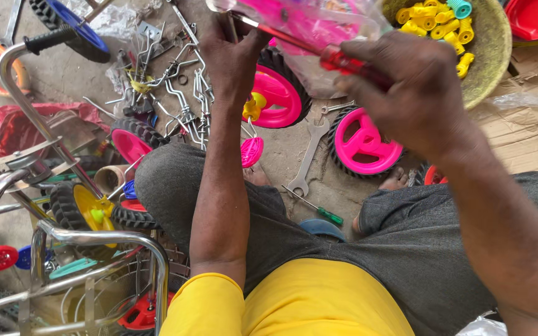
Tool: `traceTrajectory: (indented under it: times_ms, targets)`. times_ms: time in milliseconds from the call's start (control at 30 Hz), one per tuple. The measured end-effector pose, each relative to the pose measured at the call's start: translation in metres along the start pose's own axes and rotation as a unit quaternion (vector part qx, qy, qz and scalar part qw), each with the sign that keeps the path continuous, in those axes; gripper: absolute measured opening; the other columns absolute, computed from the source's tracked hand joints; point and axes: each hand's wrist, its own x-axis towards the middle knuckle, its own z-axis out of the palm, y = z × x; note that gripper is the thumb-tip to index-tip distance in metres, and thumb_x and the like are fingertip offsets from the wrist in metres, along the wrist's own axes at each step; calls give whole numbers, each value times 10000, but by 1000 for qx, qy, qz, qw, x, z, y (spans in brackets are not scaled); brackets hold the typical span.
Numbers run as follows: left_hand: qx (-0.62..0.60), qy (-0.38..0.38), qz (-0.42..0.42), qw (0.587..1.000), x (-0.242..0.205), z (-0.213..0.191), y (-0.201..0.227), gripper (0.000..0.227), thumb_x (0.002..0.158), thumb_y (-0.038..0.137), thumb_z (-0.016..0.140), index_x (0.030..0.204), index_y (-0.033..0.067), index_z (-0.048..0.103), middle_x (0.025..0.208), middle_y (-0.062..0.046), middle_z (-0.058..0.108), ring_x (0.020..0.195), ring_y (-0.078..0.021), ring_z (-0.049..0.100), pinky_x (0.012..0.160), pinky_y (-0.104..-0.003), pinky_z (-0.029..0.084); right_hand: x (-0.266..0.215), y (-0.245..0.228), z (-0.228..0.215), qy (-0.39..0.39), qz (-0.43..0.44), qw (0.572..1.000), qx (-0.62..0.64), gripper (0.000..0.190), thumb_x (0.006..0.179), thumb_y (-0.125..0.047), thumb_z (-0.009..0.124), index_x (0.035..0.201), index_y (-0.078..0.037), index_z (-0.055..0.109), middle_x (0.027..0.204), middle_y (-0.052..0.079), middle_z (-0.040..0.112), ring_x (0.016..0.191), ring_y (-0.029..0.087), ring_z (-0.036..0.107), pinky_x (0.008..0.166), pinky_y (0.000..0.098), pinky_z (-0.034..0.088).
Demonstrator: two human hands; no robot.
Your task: The person assembles a child's tricycle by attaching the handlebar assembly to the frame. They use a screwdriver to tighten the bolts securing the handlebars and then attach the handlebar grips.
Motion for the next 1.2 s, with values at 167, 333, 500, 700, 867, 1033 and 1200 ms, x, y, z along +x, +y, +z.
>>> traceTrajectory:
  times_ms: [167, 333, 500, 700, 867, 1033, 1200]
  targets:
    - [53, -2, 14, 999, -5, 7, 2, 422, 842, 372, 891, 941, 25, 673, 786, -29, 738, 717, -99, 719, 634, -263, 601, 11, 16, -7, -18, 8, 999, 48, 287, 980, -110, 804, 1222, 25, 733, 931, 131, 704, 704, 197, 646, 638, 323, 501]
    - [1, -6, 26, 1000, -5, 13, 2, 411, 859, 385, 880, 962, 42, 678, 805, -13, 760, 726, -82, 745, 633, -271, 612, 13, 22, -14, -37, -192, 940, -278, 300, 931, -212, 851, 1136, -11, 765, 800, 121, 703, 628, 212, 652, 531, 349, 495]
    - [52, 10, 66, 996, -6, 15, 0, 434, 857, 365, 933, 900, 32, 657, 743, -6, 670, 665, -76, 644, 584, -272, 536, 39, 64, -15, -148, 38, 967, 201, 318, 1021, -240, 751, 1239, -17, 686, 1015, 101, 724, 863, 106, 674, 729, 298, 548]
    - [34, 6, 36, 999, -9, 17, 2, 390, 846, 360, 919, 900, 46, 695, 699, 16, 636, 627, -62, 593, 549, -269, 483, 31, 87, -11, -97, -88, 987, 97, 305, 983, -176, 772, 1152, 63, 688, 978, 150, 692, 854, 186, 681, 755, 301, 548]
    - [69, 21, 36, 997, -12, 25, 2, 361, 814, 310, 931, 833, 59, 672, 678, 32, 643, 595, -51, 629, 520, -255, 523, 41, 125, -9, -179, 105, 975, 79, 246, 990, -258, 759, 1017, -14, 737, 783, 128, 635, 651, 216, 582, 583, 345, 473]
    - [27, 27, 3, 999, -19, 31, 6, 316, 771, 247, 938, 822, 59, 689, 675, 44, 648, 605, -48, 602, 534, -249, 496, 31, 147, -7, -196, 72, 976, 58, 355, 1125, -348, 684, 975, -26, 699, 726, 131, 577, 632, 241, 537, 573, 390, 436]
    - [7, 43, 12, 999, -8, 26, 6, 281, 771, 182, 907, 800, 32, 671, 678, 35, 621, 623, -61, 562, 566, -259, 476, 4, 82, -1, -22, -245, 946, -212, 181, 1068, -202, 707, 1181, -61, 725, 779, 72, 613, 627, 217, 600, 534, 373, 454]
